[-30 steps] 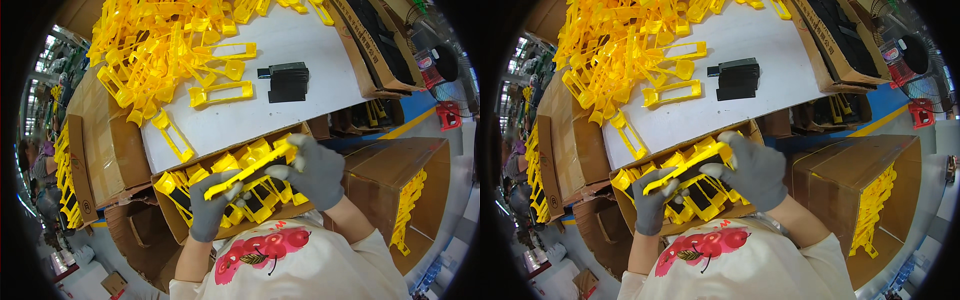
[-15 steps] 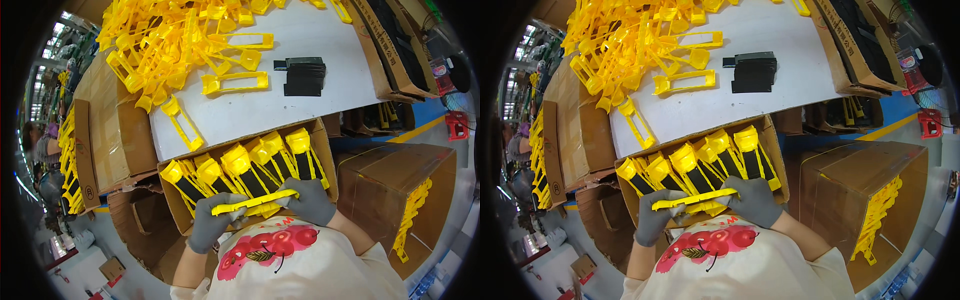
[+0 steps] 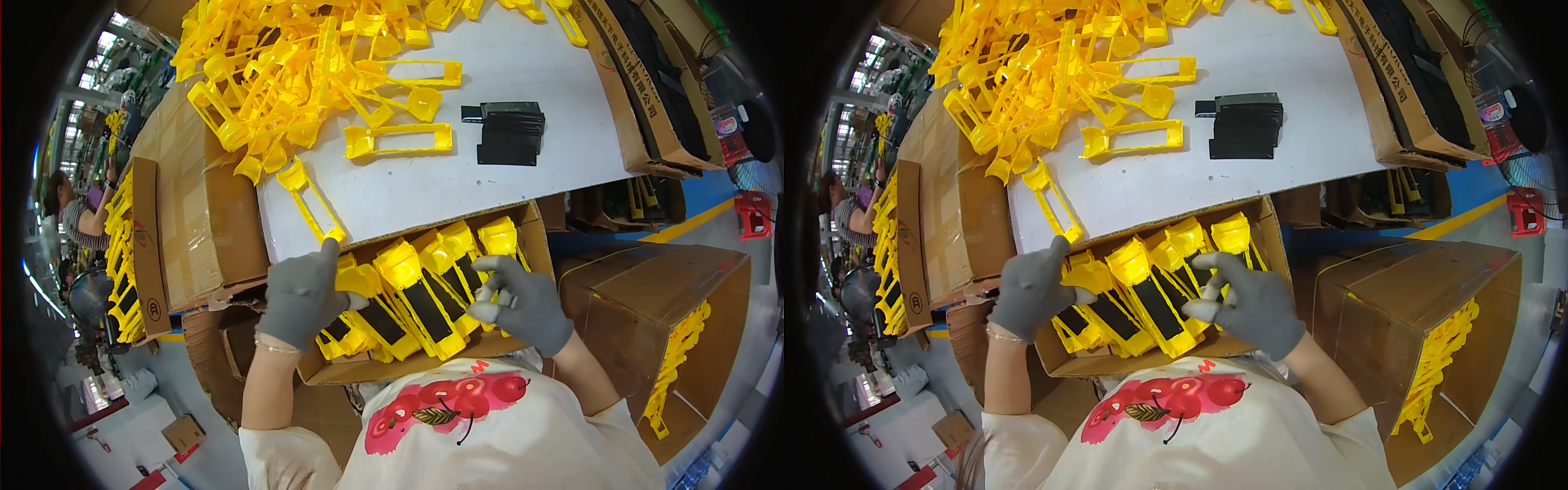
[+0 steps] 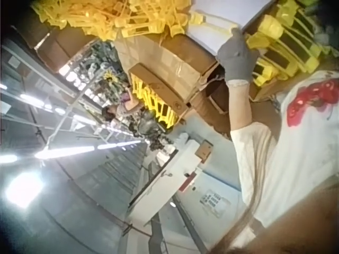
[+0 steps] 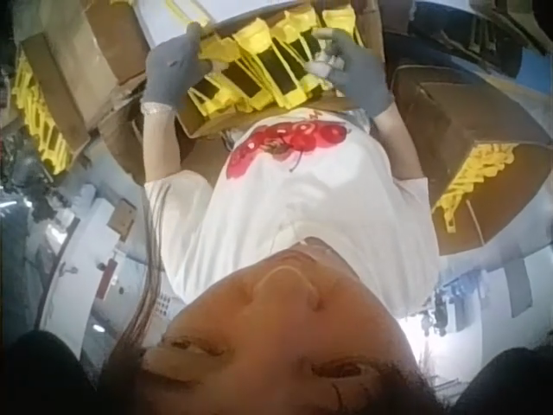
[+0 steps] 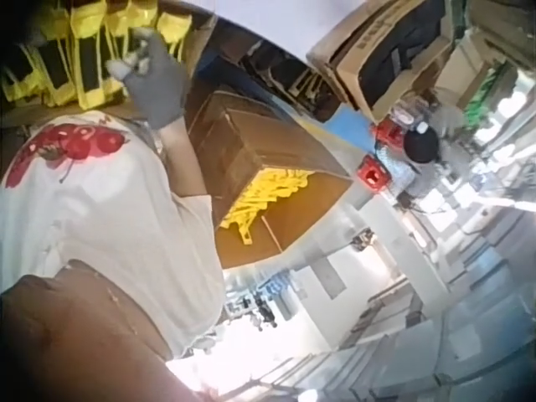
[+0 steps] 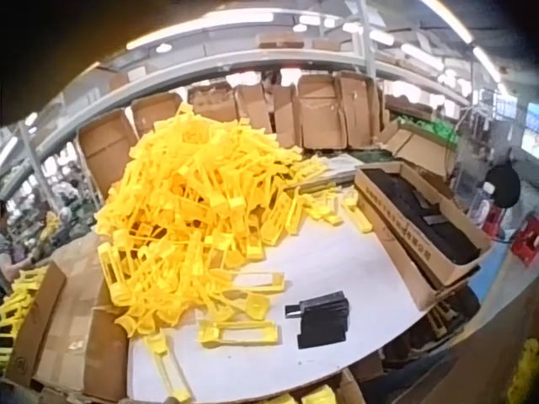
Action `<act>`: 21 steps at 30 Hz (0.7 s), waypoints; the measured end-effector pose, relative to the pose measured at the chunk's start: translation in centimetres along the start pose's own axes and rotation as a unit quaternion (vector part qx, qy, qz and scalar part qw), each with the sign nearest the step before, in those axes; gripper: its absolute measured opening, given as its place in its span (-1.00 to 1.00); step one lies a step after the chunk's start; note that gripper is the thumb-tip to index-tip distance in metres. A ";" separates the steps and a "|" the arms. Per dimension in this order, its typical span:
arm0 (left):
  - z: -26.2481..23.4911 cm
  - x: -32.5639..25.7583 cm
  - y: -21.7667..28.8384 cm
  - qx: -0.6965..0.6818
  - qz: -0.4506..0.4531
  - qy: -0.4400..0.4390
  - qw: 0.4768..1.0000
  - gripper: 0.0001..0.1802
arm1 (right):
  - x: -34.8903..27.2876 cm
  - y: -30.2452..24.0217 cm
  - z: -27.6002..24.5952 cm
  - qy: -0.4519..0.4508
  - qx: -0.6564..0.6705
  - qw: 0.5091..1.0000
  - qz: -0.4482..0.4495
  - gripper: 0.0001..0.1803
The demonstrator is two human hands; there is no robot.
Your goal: Assembling yellow plastic flashlight housings by inserting black internal components.
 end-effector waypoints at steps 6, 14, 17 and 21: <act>-3.8 8.5 -9.6 0.015 -0.078 0.142 0.987 -0.51 | 4.2 2.7 -7.1 0.223 -0.095 0.968 -0.057 -0.72; 0.5 12.4 -14.2 -0.034 -0.082 0.143 0.986 -0.41 | 11.5 3.0 -9.2 0.256 -0.330 0.901 -0.120 -0.72; -0.5 12.7 -13.3 -0.021 -0.084 0.119 0.989 -0.42 | 13.1 1.3 -7.4 0.233 -0.402 0.874 -0.144 -0.68; -2.3 11.3 -13.4 -0.001 -0.086 0.151 0.985 -0.44 | 15.2 0.7 -5.8 0.134 -0.508 0.850 -0.035 -0.67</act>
Point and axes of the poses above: each hand's wrist, its own x-axis towards the middle knuckle, its own z-axis out of the palm, y = z × x, the point moved 6 cm from there along x, towards the middle knuckle, and after that the axes turned 10 degrees about -x, right-handed, at the moved point
